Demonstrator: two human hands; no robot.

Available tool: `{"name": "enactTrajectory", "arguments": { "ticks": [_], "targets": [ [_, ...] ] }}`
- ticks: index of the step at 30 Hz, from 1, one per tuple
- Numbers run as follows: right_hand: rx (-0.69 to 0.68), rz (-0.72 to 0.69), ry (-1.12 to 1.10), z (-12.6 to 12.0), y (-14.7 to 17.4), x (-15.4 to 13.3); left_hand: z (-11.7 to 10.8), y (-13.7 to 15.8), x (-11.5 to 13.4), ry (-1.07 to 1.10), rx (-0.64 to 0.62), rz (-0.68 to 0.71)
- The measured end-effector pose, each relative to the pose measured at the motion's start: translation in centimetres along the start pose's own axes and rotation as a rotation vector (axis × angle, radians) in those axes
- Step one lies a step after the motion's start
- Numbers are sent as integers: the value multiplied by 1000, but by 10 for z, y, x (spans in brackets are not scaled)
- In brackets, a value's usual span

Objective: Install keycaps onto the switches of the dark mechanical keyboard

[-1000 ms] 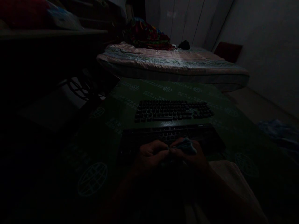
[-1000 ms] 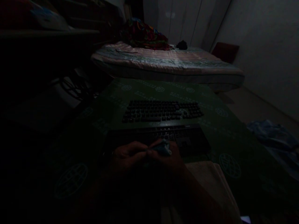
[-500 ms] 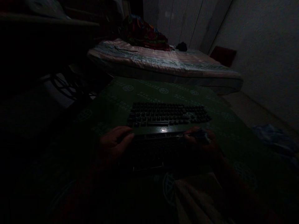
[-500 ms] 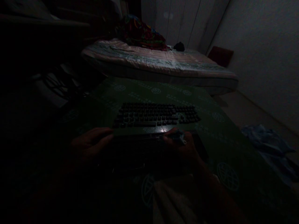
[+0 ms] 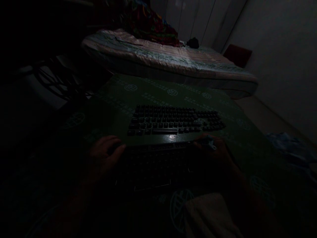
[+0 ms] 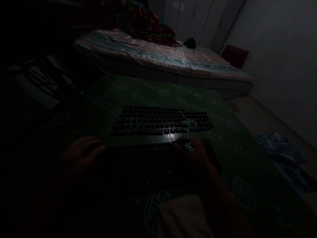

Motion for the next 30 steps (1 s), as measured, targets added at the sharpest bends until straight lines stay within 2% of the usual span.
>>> {"name": "enactTrajectory", "arguments": {
  "ticks": [7,12,16,19,22,24,26,27,30],
  "targets": [
    [-71,-12,93,5,-1,0,5,-2,-6,18,-58,28],
    [-78,36,80,1,-1,1,4,-2,-4,43,-85,-21],
    [-74,68,28,0,0,1,5,-1,-5,39,-111,-2],
    [-14,70,-19,-2,1,0,6,-1,-8,28,-91,5],
    [47,66,-82,-1,3,-6,4,0,-5,2,-3,54],
    [74,69,-123,3,6,-13,0,5,5,-6,74,117],
    [65,71,-173,12,11,-20,-5,14,22,52,99,192],
    [44,63,-203,17,15,-24,-7,20,32,114,86,226],
    [-60,24,-273,35,25,-31,-5,40,64,318,-212,282]
  ]
}}
Point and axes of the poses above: each hand's wrist, its own y-axis away from the middle knuckle, its own z-axis out of the palm, x = y × z, the point moved 2 cm from there along -y, towards the middle knuckle, and after that the axes turned 11 degrees about -y, right-handed, at the moved point
